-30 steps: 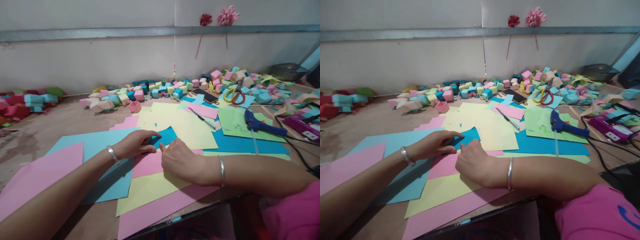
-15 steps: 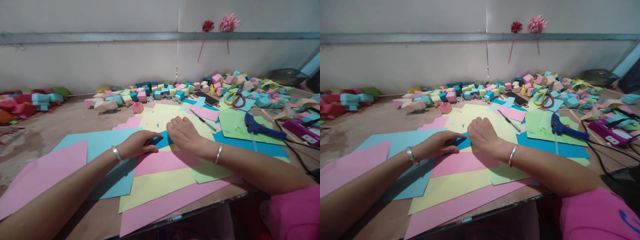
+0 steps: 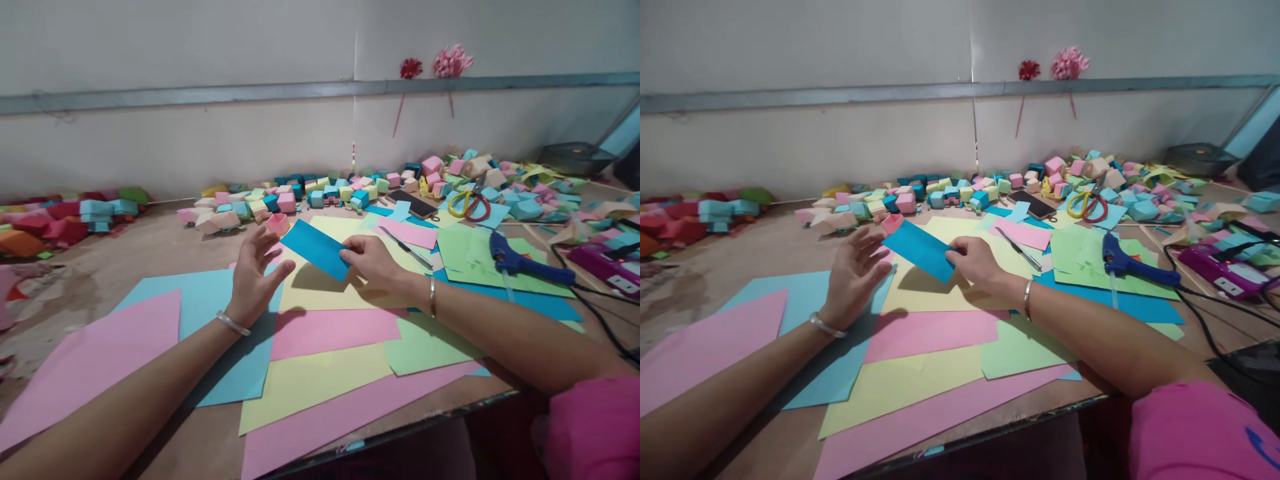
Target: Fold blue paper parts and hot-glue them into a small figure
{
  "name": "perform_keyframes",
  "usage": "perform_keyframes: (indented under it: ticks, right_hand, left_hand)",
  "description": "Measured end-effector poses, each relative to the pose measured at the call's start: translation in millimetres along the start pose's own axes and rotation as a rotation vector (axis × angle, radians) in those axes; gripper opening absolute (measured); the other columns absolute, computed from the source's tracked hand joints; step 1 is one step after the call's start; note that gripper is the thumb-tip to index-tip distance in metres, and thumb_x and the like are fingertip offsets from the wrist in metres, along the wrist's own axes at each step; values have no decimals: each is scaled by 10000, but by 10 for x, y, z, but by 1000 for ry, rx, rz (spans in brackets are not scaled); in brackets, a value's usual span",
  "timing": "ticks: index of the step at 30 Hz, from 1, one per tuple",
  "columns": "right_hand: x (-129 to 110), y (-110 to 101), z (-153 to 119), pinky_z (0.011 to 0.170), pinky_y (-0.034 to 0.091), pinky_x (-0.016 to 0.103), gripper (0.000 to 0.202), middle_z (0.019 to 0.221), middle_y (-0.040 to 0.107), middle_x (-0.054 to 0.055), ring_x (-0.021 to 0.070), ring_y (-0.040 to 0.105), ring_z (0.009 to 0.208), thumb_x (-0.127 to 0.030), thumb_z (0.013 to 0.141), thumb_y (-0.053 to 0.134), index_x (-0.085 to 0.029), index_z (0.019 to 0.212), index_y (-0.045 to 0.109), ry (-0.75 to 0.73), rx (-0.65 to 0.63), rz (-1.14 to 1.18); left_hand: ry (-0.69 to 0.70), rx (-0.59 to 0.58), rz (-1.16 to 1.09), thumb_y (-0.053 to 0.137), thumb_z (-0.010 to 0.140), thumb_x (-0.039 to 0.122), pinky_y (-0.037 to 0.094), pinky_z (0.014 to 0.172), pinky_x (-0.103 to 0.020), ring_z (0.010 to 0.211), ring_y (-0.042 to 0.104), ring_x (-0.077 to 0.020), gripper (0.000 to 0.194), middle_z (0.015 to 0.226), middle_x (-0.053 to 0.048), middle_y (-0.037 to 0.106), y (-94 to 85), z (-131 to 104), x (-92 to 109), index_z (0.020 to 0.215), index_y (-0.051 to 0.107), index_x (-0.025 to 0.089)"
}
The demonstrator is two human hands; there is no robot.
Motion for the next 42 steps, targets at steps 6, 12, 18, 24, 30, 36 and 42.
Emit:
perform_keyframes:
  ticks: [6, 12, 18, 24, 30, 36, 42]
  right_hand:
    - [-67, 158, -116, 562, 432, 250, 149, 729, 618, 8, 117, 541, 631, -299, 763, 615, -156, 798, 637, 106, -49, 437]
    - [-26, 237, -221, 435, 348, 209, 191, 602, 493, -42, 73, 428, 498, -316, 712, 686, -170, 703, 562, 302, -80, 549]
    - [41, -4, -149, 470, 360, 211, 172, 596, 536, -46, 63, 424, 501, -315, 686, 706, -169, 732, 629, 235, 187, 582]
    - [-161, -45, -191, 520, 482, 259, 140, 613, 633, -19, 107, 560, 502, -306, 752, 670, -177, 805, 676, 29, 223, 492]
    - [-391, -116, -199, 900, 520, 397, 134, 1010, 725, 52, 200, 661, 983, -148, 779, 583, -212, 804, 698, -367, 195, 142]
    - [-254, -134, -103, 881, 511, 361, 202, 1015, 715, 72, 197, 661, 983, -51, 730, 516, -191, 701, 658, -368, 172, 10]
    - [-224, -167, -97, 875, 499, 345, 204, 1043, 702, 73, 188, 646, 996, -52, 750, 487, -192, 745, 636, -380, 208, 7]
  left_hand:
    - [-247, -242, -343, 843, 611, 347, 485, 981, -395, 1227, 532, -303, 757, 1344, -127, 546, 294, -97, -20, 1267, 484, 231]
    - [-385, -250, -399, 842, 614, 314, 560, 754, -391, 847, 668, -255, 404, 940, -93, 722, 295, -177, -155, 944, 672, 153]
    - [-374, 22, -258, 825, 610, 320, 500, 621, -292, 654, 590, -150, 254, 756, -24, 702, 37, -97, -234, 772, 715, 158]
    - [-376, 161, -208, 785, 631, 294, 362, 455, -241, 448, 438, -81, 200, 515, 30, 580, -96, -56, -325, 608, 634, 167]
    - [-271, 168, -290, 674, 630, 301, 513, 844, -393, 992, 636, -279, 135, 888, -87, 725, -133, 1, -179, 676, 695, 175]
    - [-324, 84, -348, 753, 593, 316, 539, 805, -417, 1065, 614, -325, 346, 1075, -108, 696, -73, -4, -179, 909, 703, 184]
    - [-423, -22, -218, 798, 610, 349, 515, 674, -307, 874, 627, -222, 706, 983, -79, 659, 12, -23, -326, 1248, 559, 164]
Point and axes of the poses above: each hand's wrist, its own z-axis towards the middle knuckle, its own y-axis out of the palm, x = y × z, the point moved 8 cm from there along z, towards the middle knuckle
